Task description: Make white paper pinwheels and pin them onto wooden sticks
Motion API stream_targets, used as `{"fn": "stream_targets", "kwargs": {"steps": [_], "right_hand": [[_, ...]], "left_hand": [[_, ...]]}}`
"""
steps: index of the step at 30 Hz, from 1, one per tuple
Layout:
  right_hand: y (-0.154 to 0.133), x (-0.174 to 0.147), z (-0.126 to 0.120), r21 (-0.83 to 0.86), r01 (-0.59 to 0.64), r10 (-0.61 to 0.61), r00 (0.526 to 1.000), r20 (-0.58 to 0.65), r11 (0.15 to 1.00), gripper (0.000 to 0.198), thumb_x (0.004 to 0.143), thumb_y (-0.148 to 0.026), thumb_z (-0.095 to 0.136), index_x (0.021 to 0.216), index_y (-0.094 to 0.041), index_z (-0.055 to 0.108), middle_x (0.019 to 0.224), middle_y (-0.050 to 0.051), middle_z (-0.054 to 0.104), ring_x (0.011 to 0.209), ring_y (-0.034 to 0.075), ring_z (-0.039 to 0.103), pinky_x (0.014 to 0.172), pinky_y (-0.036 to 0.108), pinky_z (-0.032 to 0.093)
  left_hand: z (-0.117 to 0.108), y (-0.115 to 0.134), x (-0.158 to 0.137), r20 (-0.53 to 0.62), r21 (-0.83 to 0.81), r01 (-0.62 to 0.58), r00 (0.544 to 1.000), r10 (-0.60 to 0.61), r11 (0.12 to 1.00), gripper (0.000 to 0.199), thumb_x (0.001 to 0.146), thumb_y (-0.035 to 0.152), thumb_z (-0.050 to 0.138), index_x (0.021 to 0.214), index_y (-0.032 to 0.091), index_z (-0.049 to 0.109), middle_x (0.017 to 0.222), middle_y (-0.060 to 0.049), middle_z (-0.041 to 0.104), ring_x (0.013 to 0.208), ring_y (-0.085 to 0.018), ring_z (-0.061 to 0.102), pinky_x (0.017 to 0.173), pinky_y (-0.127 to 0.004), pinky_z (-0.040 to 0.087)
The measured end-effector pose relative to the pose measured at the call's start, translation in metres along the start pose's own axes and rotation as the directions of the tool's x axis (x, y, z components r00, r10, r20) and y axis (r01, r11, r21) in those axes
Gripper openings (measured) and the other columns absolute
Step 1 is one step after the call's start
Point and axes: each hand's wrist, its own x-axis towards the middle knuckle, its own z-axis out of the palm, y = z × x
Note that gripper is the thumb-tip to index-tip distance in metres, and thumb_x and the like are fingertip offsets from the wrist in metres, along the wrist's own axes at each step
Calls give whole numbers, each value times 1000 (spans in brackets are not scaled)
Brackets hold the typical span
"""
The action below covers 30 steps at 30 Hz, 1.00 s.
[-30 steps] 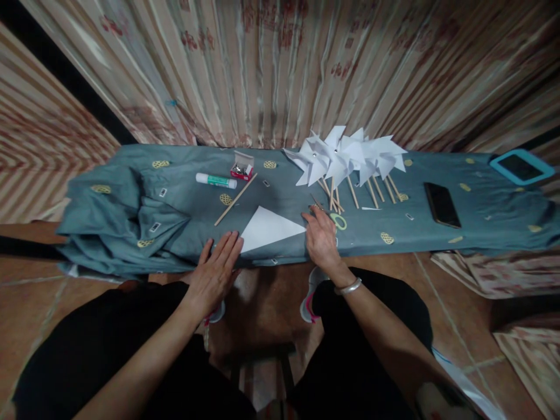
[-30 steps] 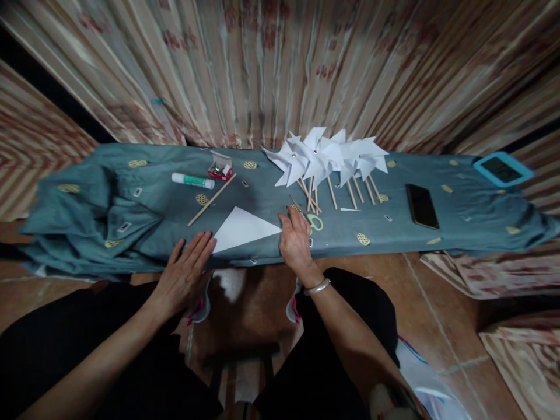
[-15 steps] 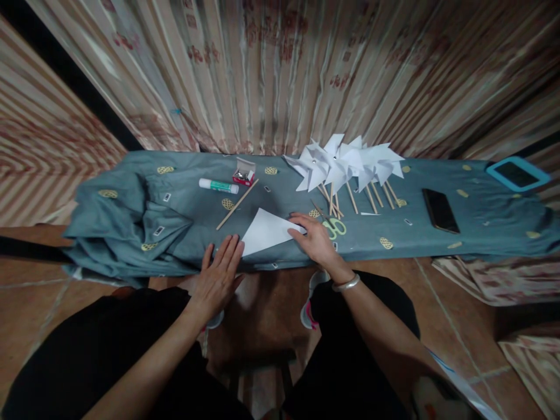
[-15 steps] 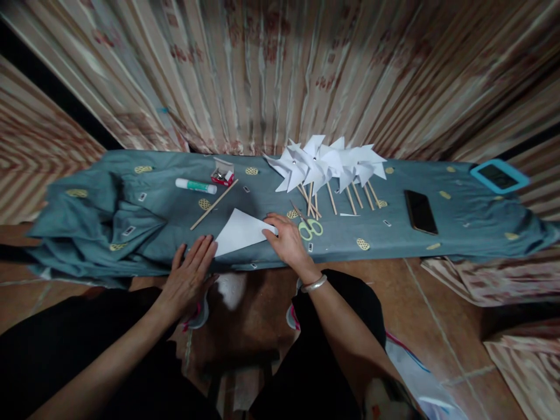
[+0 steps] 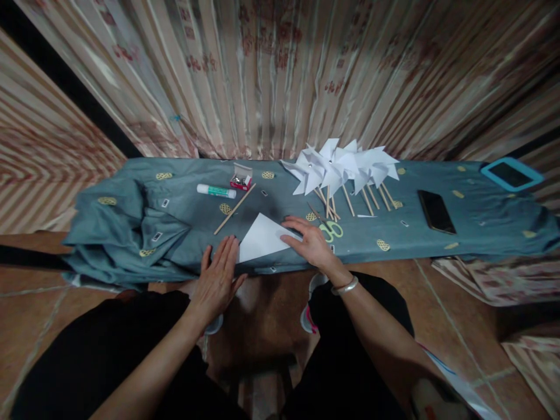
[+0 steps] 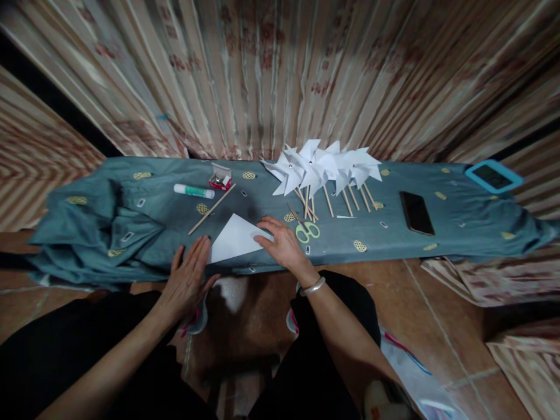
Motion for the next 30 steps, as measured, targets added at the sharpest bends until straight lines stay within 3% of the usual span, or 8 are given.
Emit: {"fn": "stream_targets", "kwargs": {"steps": [5, 8, 10, 14, 16, 18, 25, 30], "right_hand": [[3, 1, 2, 150, -38, 37, 999, 12, 988, 8, 80, -23, 62, 79, -20, 69, 123, 11, 64, 116, 23, 60, 104, 41, 40], [-2, 1, -4, 175, -8, 8, 1000, 1, 985, 9, 82, -26, 61, 80, -20, 68, 128, 11, 62, 121, 23, 58, 107, 42, 36], [-10, 0, -11, 171, 39, -37, 999, -14, 985, 11, 84, -28, 60, 83, -20, 68, 134, 11, 58, 126, 24, 53, 109, 43, 33], [-27, -6, -28, 158, 104, -99, 994, -41, 982, 12, 87, -28, 59, 85, -21, 68, 140, 11, 53, 133, 24, 47, 110, 43, 32], [-33, -9, -35, 154, 120, -111, 992, -65, 981, 10, 87, -27, 60, 86, -21, 68, 141, 10, 51, 133, 23, 47, 110, 42, 33], [-37, -13, -43, 151, 128, -116, 990, -84, 980, 9, 87, -26, 61, 86, -22, 68, 142, 9, 50, 131, 22, 48, 110, 41, 35], [-44, -26, -60, 154, 173, -155, 980, -121, 973, 8, 86, -23, 62, 86, -24, 70, 142, 5, 51, 133, 22, 46, 108, 41, 40], [-37, -32, -64, 185, 147, -129, 986, -105, 972, 9, 87, -24, 62, 89, -24, 71, 141, 5, 52, 130, 21, 50, 107, 40, 42]], "left_hand": [[-4, 1, 2, 12, -221, 88, 996, -87, 971, 70, 94, 45, 44, 150, 10, 21, 148, -22, 40, 141, -31, 32, 115, -54, 17], [-13, 0, 7, 64, -484, 233, 971, -231, 844, 69, 91, 56, 41, 147, 16, 32, 148, -17, 43, 140, -30, 35, 116, -55, 14], [-21, 0, 15, 109, -665, 335, 928, -357, 667, 67, 90, 59, 41, 143, 18, 41, 147, -14, 45, 138, -29, 38, 117, -52, 17], [-37, -2, 43, 278, -873, 448, 784, -556, 194, 76, 77, 65, 58, 133, 14, 53, 139, -17, 53, 131, -32, 47, 109, -48, 36], [-41, -6, 58, 417, -881, 472, 726, -547, -46, 84, 70, 72, 59, 130, 13, 56, 131, -19, 60, 124, -35, 53, 92, -47, 51], [-43, -11, 69, 530, -839, 508, 687, -497, -192, 86, 67, 77, 57, 122, 11, 61, 118, -19, 67, 112, -35, 61, 76, -41, 56], [-39, -3, 72, 731, -680, 714, 642, -230, -167, 56, 54, 63, 78, 77, 12, 75, 70, -10, 74, 59, -18, 66, 55, -24, 49], [-35, 22, 67, 794, -604, 783, 608, -24, -151, 45, 56, 54, 81, 73, 13, 76, 63, -8, 71, 48, -13, 60, 45, -20, 41]]}}
